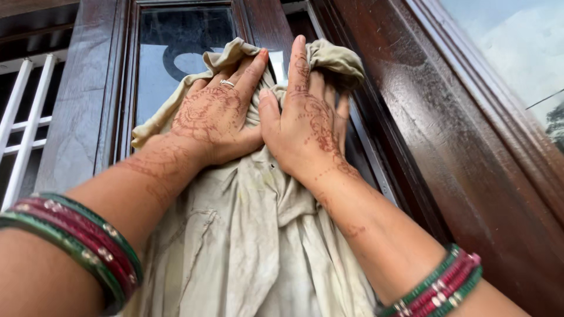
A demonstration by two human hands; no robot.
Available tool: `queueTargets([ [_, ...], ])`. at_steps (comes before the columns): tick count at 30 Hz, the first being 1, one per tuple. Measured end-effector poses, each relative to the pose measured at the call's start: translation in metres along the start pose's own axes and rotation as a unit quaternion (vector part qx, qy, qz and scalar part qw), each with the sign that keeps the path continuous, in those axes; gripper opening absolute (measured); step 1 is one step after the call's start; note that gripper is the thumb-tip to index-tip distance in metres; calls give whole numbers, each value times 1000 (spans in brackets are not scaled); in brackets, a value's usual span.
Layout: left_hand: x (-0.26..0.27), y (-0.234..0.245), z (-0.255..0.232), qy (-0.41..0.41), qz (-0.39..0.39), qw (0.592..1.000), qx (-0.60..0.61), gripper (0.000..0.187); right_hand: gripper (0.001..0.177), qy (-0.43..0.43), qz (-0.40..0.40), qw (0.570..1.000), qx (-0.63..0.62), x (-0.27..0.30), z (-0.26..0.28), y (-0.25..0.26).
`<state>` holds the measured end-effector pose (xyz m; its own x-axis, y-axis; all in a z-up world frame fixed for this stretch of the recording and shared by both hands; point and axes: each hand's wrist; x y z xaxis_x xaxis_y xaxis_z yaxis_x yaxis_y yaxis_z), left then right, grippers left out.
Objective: The person wipes the wooden frame, glass panes, and metal grill of a window with a cloth.
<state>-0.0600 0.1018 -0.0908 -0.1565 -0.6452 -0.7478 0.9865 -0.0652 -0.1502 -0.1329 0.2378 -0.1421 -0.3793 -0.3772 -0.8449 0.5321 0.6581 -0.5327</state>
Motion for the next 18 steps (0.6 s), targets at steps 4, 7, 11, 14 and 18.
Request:
queueTargets([
  [4,13,2,-1,-32,-29,999,-4,93,87,29,2,999,16,22,13,14],
  [7,35,11,-5,-56,-38,998,-17,96,79,61,10,998,33,48,24,25],
  [11,71,39,-16,-29,-28,999,-25,105,74,149,25,988,12,80,45,48],
  [14,91,60,-28,85,35,995,-37,104,79,174,118,977,-44,92,66,73],
  [18,103,80,-37,194,63,979,-16,113,80,-14,378,925,-25,94,92,93],
])
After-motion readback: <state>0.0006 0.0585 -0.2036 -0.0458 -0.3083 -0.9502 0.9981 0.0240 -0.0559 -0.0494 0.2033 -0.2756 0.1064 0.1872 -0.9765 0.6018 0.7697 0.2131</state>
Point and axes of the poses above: each hand's wrist, its own x-axis away from the middle knuckle, its own y-axis out of the back of the hand, z = x × y, and after that the axes turned 9 degrees about -z, right-handed
